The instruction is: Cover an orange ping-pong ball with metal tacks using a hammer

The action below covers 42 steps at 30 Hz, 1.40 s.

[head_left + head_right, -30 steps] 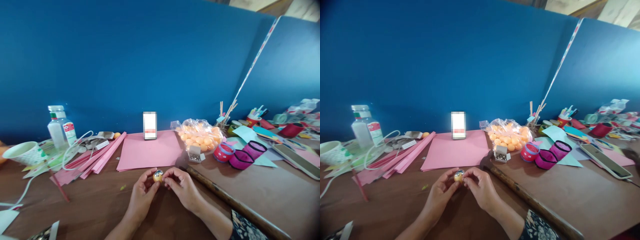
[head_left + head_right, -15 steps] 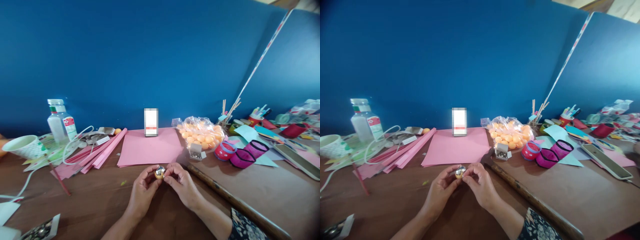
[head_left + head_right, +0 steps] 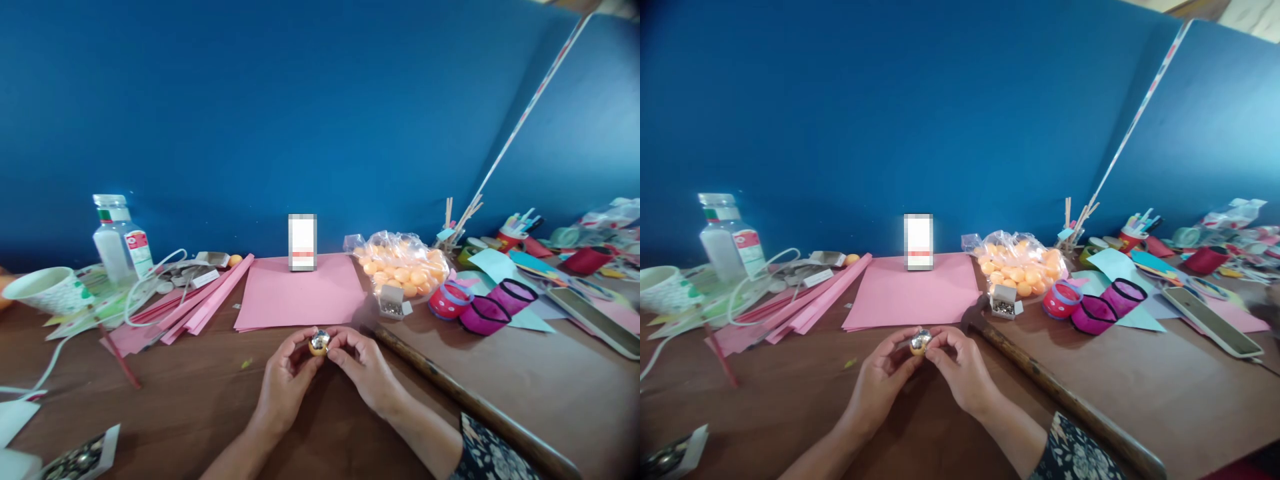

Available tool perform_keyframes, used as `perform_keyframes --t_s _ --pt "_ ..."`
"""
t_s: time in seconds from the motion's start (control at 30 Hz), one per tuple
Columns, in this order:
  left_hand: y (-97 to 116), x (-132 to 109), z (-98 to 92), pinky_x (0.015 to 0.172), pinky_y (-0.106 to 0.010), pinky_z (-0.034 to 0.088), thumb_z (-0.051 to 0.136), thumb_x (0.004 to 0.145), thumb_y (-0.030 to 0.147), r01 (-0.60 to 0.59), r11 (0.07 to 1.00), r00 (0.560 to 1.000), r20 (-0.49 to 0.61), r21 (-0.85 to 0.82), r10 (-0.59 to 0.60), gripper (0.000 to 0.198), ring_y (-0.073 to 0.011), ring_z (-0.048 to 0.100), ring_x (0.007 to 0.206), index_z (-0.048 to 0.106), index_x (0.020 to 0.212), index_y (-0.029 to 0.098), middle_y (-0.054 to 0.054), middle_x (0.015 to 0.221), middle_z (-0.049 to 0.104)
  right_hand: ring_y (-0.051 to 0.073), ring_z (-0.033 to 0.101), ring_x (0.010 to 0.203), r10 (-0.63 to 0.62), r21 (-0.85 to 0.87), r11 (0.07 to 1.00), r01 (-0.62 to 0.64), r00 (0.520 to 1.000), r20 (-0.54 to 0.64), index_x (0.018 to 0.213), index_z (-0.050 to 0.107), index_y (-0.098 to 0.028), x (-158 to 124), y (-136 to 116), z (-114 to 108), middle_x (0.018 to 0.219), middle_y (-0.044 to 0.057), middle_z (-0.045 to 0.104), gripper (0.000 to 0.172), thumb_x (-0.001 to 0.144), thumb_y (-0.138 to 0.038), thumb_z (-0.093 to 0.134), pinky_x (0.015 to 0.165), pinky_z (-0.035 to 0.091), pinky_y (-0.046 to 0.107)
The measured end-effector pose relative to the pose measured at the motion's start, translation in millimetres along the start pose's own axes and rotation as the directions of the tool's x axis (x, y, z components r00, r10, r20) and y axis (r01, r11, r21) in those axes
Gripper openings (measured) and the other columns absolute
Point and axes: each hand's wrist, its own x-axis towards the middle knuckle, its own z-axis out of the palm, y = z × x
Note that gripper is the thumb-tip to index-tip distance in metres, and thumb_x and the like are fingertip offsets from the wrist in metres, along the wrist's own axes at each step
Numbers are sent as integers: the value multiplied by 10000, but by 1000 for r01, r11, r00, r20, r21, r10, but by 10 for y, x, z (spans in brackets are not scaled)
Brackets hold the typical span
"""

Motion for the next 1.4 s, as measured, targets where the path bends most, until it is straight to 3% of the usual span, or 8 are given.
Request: perform_keyframes --t_s 0.97,1.4 --pt "22 -12 7 902 -381 457 639 707 223 -12 1000 999 -40 29 13 322 -237 594 1015 577 1017 162 -97 1077 644 173 576 909 21 -84 996 -22 1000 -10 720 590 -167 -7 -78 -8 1036 57 597 85 776 -231 587 804 435 276" --pt "-34 -15 -24 923 -384 438 630 719 213 -116 982 990 -58 151 126 267 -237 575 1034 615 984 176 -93 1079 626 196 592 925 65 38 997 -64 998 -18 700 591 -155 4 -42 8 1040 71 626 107 747 -245 625 820 441 297"
